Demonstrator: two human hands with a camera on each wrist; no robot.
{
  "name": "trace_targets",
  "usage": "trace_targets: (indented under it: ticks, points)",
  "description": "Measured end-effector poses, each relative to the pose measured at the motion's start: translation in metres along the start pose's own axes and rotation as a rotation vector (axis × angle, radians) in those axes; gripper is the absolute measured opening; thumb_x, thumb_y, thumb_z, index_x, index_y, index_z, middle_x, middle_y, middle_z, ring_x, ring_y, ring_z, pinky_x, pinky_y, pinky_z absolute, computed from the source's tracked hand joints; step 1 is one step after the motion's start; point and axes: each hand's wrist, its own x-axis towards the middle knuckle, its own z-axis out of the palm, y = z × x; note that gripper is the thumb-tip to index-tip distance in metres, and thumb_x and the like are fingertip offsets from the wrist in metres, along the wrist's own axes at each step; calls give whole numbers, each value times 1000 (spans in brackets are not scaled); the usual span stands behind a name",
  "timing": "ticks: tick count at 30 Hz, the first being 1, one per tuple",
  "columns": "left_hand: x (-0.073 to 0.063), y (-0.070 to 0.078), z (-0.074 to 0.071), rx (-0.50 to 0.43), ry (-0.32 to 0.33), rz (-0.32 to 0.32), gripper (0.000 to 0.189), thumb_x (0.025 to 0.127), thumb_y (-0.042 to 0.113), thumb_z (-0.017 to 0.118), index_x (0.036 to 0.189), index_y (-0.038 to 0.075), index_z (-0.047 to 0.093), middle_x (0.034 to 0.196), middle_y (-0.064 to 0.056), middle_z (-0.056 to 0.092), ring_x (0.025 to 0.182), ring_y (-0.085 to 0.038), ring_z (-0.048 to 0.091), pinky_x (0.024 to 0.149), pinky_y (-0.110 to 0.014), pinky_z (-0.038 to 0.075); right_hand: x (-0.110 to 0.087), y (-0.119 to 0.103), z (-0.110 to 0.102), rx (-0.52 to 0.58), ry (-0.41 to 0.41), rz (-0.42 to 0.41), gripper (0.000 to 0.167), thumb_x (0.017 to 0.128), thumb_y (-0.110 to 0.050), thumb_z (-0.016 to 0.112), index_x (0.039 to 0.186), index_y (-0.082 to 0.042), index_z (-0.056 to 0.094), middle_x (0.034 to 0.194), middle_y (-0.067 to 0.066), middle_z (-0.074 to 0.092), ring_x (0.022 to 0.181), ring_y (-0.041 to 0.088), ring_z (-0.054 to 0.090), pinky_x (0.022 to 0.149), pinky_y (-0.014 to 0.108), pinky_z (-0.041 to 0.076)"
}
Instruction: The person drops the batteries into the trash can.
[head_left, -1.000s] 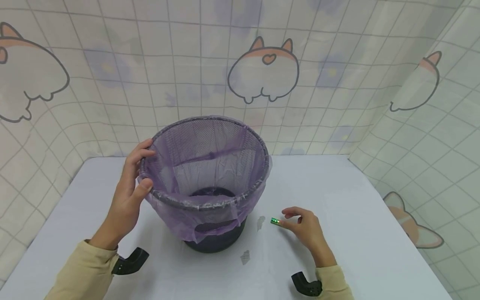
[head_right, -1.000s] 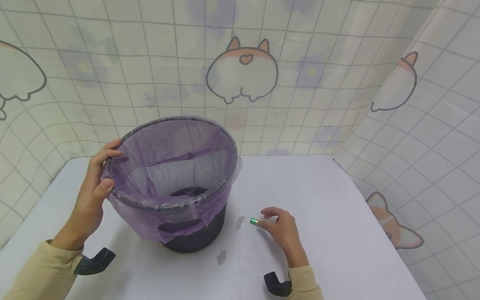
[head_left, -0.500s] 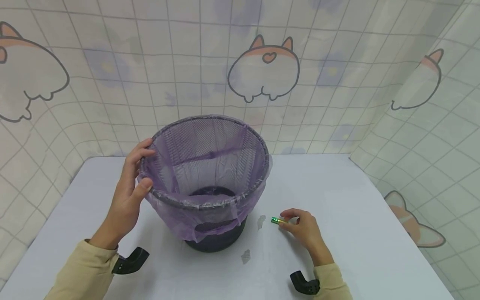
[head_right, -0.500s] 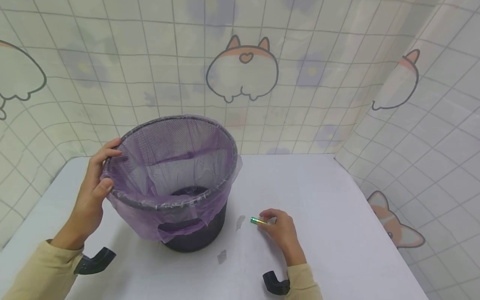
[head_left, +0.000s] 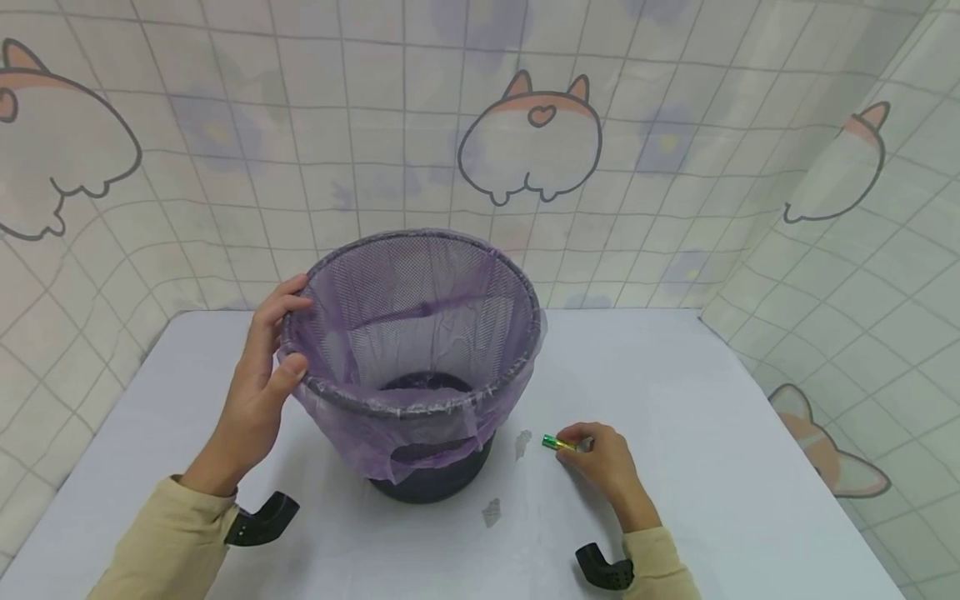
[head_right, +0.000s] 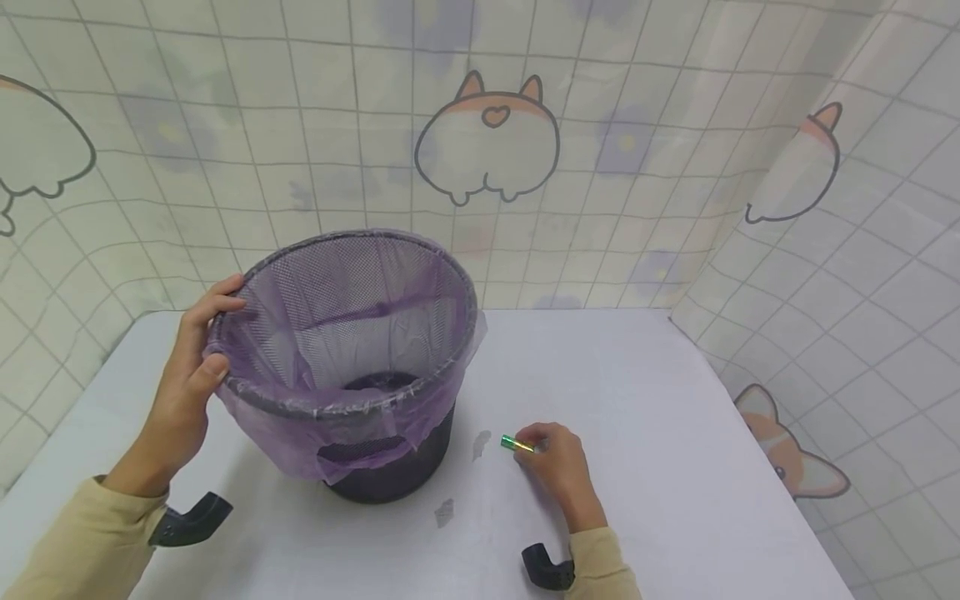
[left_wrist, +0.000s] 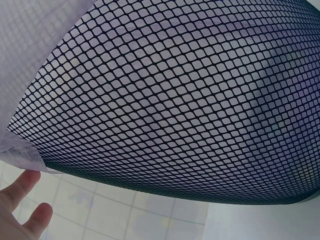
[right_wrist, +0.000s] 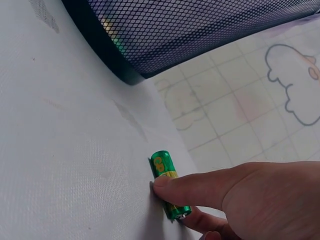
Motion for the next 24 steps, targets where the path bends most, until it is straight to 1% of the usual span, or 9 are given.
trace_targets:
  ticks: [2, 6, 9, 11, 17, 20, 24]
  points:
    - [0, 0, 0, 1, -2, 0, 50, 99, 27, 45, 140, 0, 37, 159, -7, 25, 149, -22, 15, 118, -50, 8, 0, 0, 0, -7, 4, -3, 15, 77, -7, 76, 92, -11, 75, 94, 4, 70, 83, 17, 54, 73, 31, 42]
    - [0, 0, 0, 0, 1, -1, 49, 99, 27, 45, 140, 0, 37, 159, -7, 25, 149, -22, 16, 118, -47, 9, -1, -1, -1, -5, 14, -5, 16, 78, -9, 77, 93, -11, 75, 96, 5, 70, 87, 19, 56, 77, 35, 45]
    - [0, 0, 0, -3, 4, -2, 50, 99, 28, 45, 140, 0, 37, 158, -8, 25, 149, -22, 16, 118, -45, 10, -3, -3, -3, 9, 15, 9, 17, 79, -10, 76, 96, -12, 75, 97, 5, 69, 90, 20, 56, 78, 35, 44]
    - [0, 1, 1, -5, 6, -1, 50, 99, 28, 45, 139, 0, 37, 158, -8, 25, 149, -23, 16, 118, -44, 11, -3, -4, -5, 19, 16, 12, 17, 80, -11, 76, 97, -12, 74, 97, 5, 68, 87, 20, 54, 75, 33, 43]
    - [0, 1, 1, 1, 7, 6, 49, 99, 27, 45, 139, -1, 37, 158, -9, 25, 149, -23, 17, 117, -41, 13, -5, -9, -15, 42, 44, -24, 18, 80, -13, 75, 98, -12, 74, 92, 4, 67, 74, 16, 45, 61, 27, 36]
    - [0, 1, 1, 3, 7, 5, 49, 99, 26, 45, 139, -1, 37, 158, -8, 26, 149, -23, 17, 116, -41, 13, -6, -12, -21, 52, 66, -40, 19, 80, -14, 76, 99, -13, 74, 90, 3, 67, 72, 15, 43, 62, 26, 35]
    - [0, 0, 1, 6, 8, 2, 49, 99, 26, 44, 139, 0, 37, 158, -8, 26, 148, -23, 17, 116, -40, 14, -8, -18, -28, 52, 103, -81, 20, 80, -15, 76, 100, -13, 74, 91, 3, 67, 71, 14, 41, 62, 25, 33]
